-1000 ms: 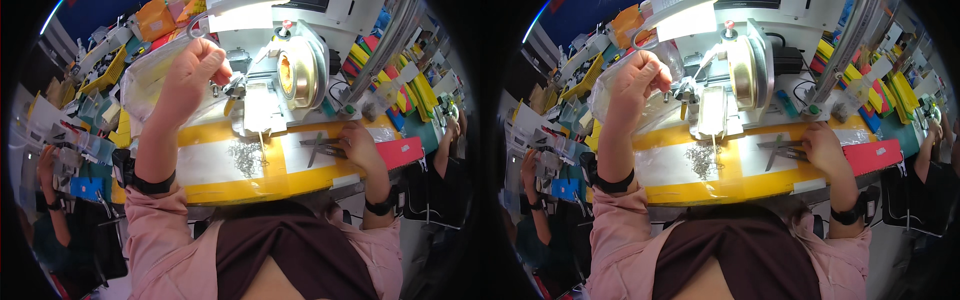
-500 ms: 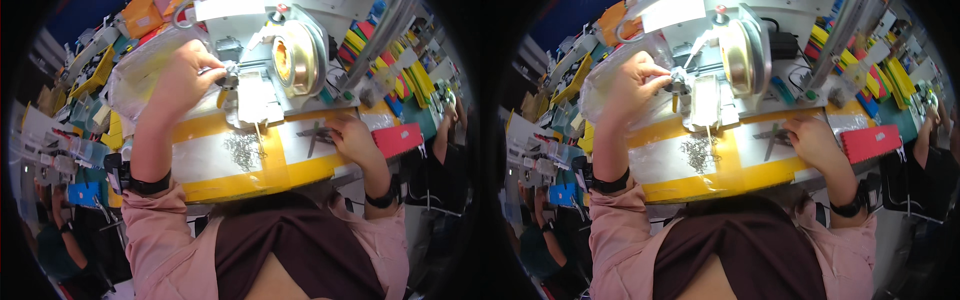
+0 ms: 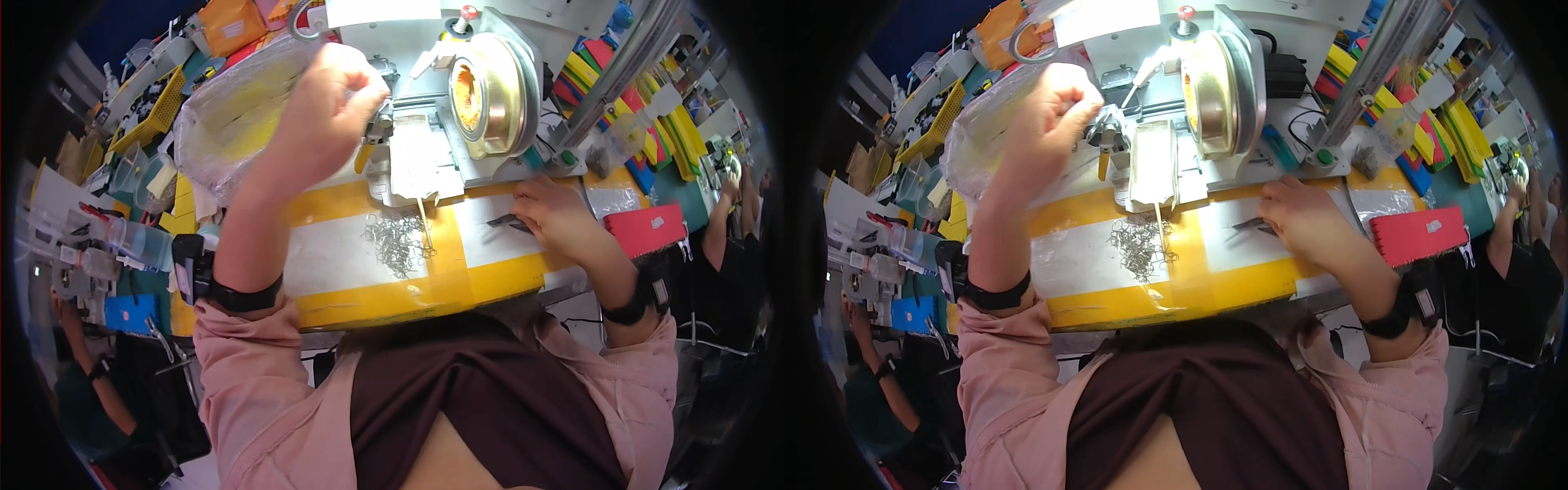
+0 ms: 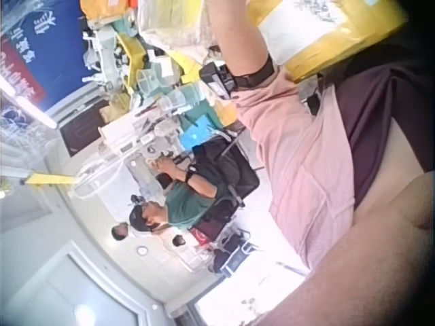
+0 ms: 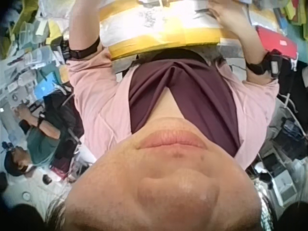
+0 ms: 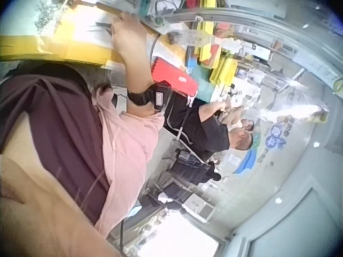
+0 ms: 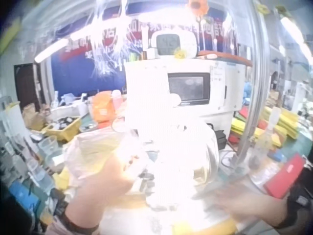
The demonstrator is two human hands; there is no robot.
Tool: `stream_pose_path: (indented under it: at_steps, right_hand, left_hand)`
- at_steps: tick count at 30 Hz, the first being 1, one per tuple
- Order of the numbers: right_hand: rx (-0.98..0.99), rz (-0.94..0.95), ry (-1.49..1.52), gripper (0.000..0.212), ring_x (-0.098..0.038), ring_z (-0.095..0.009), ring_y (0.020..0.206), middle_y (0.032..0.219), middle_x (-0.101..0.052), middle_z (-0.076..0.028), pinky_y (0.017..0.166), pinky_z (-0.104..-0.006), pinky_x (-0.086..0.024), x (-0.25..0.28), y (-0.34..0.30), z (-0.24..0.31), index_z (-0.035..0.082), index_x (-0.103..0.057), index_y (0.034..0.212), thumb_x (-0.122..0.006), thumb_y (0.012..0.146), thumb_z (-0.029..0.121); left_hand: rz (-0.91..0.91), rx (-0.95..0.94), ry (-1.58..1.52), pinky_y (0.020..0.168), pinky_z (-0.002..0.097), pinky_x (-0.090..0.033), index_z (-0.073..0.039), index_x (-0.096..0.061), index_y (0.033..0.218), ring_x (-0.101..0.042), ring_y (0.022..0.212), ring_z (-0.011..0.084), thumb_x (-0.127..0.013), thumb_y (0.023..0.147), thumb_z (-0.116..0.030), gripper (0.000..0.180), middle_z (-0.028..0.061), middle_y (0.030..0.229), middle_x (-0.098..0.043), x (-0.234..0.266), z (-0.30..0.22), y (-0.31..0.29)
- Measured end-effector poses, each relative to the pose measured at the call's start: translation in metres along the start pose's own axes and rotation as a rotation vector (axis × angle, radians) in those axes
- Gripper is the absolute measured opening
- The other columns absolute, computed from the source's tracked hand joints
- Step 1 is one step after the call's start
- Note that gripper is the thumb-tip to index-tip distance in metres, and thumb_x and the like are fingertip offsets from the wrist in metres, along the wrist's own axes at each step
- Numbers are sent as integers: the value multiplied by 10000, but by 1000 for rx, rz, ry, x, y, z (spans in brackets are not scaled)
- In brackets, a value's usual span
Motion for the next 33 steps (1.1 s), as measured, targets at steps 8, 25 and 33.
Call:
stream_pose_path:
  at_steps: [8,25,33]
  right_hand:
    - [-198,-77,750,86,-517,-170,503,558,-500,-70,510,-264,-415,15,8,46,14,-535,878,-529,794,29]
    - [-372,-471,1493,123,-413,-59,442,594,-495,-38,391,-168,-308,-10,99,47,39,-427,975,-469,878,103]
    - [-216,-518,1131,94,-440,-69,470,578,-493,-34,409,-184,-336,3,102,45,32,-459,927,-490,864,95]
  left_hand:
    - [292,448,-84,652,200,-343,-40,-508,799,-400,681,74,-479,841,-107,85,-23,724,-445,7,29,-17]
    - [115,306,-684,778,234,-411,17,-543,928,-531,830,103,-456,882,-75,135,65,887,-584,-13,15,-4]
    - [117,322,-459,765,226,-414,0,-551,864,-532,795,84,-471,870,-68,104,38,822,-583,-9,2,-5]
Point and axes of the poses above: each hand's wrist, its own y-axis towards the middle knuckle, its own x-axis out of the back of the hand, z = x × y, the point moved 10 cm from there along y, towards the middle knuckle
